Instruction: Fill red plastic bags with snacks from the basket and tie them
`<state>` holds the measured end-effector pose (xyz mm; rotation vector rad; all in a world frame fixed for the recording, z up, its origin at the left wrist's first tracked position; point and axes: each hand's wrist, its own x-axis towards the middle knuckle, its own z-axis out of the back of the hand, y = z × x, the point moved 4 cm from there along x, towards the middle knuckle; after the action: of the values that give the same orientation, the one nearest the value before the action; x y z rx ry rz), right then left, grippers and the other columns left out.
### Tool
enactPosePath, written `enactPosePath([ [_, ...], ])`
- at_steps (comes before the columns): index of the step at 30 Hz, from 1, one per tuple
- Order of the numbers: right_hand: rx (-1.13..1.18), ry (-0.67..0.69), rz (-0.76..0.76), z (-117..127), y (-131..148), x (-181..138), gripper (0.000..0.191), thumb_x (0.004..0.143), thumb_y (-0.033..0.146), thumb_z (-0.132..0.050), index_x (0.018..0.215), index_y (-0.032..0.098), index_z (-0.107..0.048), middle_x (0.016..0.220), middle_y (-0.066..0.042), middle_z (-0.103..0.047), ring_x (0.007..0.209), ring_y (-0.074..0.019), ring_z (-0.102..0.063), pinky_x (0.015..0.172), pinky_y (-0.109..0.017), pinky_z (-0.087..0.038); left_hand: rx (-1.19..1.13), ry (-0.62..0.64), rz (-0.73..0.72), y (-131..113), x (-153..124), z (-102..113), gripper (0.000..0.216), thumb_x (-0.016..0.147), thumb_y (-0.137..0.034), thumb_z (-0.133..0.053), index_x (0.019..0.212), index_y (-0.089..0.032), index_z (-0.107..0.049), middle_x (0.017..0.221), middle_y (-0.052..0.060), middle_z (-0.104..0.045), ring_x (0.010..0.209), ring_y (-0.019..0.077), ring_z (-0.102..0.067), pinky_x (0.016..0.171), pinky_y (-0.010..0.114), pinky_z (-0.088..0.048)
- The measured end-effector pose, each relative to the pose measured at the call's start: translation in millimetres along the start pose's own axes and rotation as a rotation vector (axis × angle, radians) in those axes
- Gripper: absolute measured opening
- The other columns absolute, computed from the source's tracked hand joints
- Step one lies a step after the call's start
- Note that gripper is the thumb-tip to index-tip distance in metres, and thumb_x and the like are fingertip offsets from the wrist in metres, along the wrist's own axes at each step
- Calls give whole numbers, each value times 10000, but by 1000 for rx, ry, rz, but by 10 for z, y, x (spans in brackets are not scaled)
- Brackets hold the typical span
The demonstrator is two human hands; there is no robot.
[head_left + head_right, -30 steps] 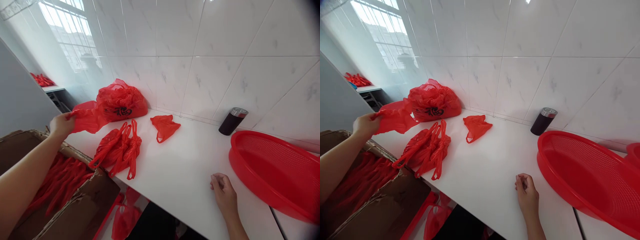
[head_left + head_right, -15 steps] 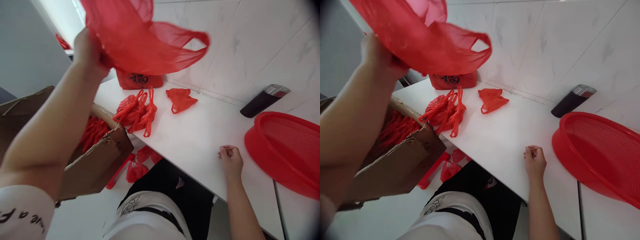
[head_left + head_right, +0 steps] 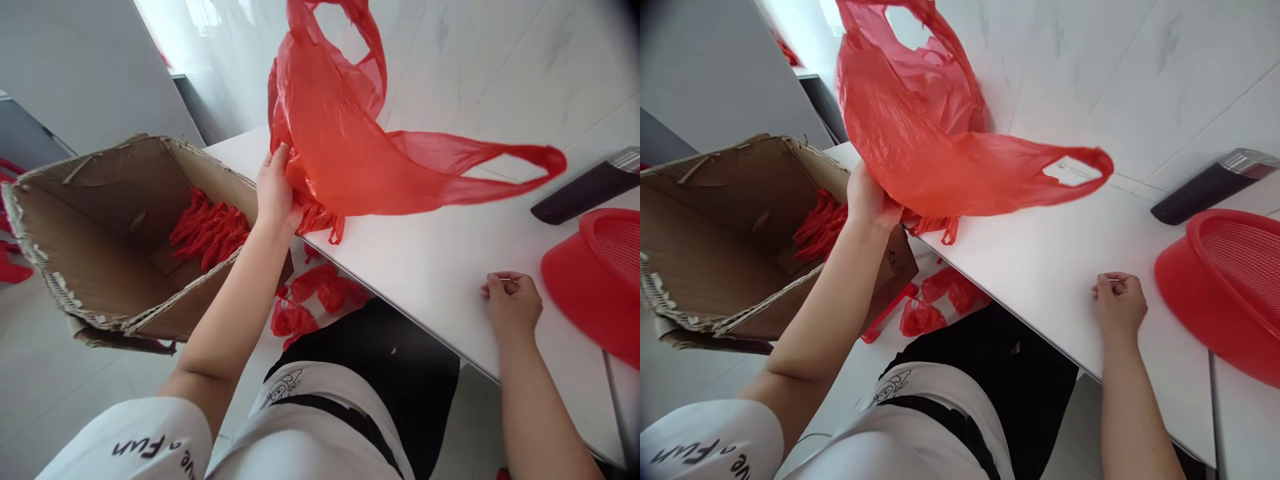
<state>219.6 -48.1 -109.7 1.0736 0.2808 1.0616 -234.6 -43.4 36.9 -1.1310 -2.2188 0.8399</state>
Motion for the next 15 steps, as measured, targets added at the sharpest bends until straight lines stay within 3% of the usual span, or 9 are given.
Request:
enactPosePath([
  [6, -77, -17, -7, 0, 53, 7, 154, 719, 305, -627, 856, 248, -585, 633, 25, -623, 544, -151, -586, 605, -290, -453, 17, -143, -50, -46, 130, 299, 111, 850, -282, -551, 742, -276, -574, 941, -26, -732, 1021, 211, -640, 792, 303, -540],
  [15, -97, -12, 16, 7, 74, -7, 142, 717, 292, -613, 845, 243, -578, 612, 41, -618, 547, -152, -588, 645, -297, -462, -21, -97, -133, -248, 101, 328, 115, 880, -279, -512, 827, -302, -611, 945, -18, -734, 1094, 217, -624, 825, 313, -552],
])
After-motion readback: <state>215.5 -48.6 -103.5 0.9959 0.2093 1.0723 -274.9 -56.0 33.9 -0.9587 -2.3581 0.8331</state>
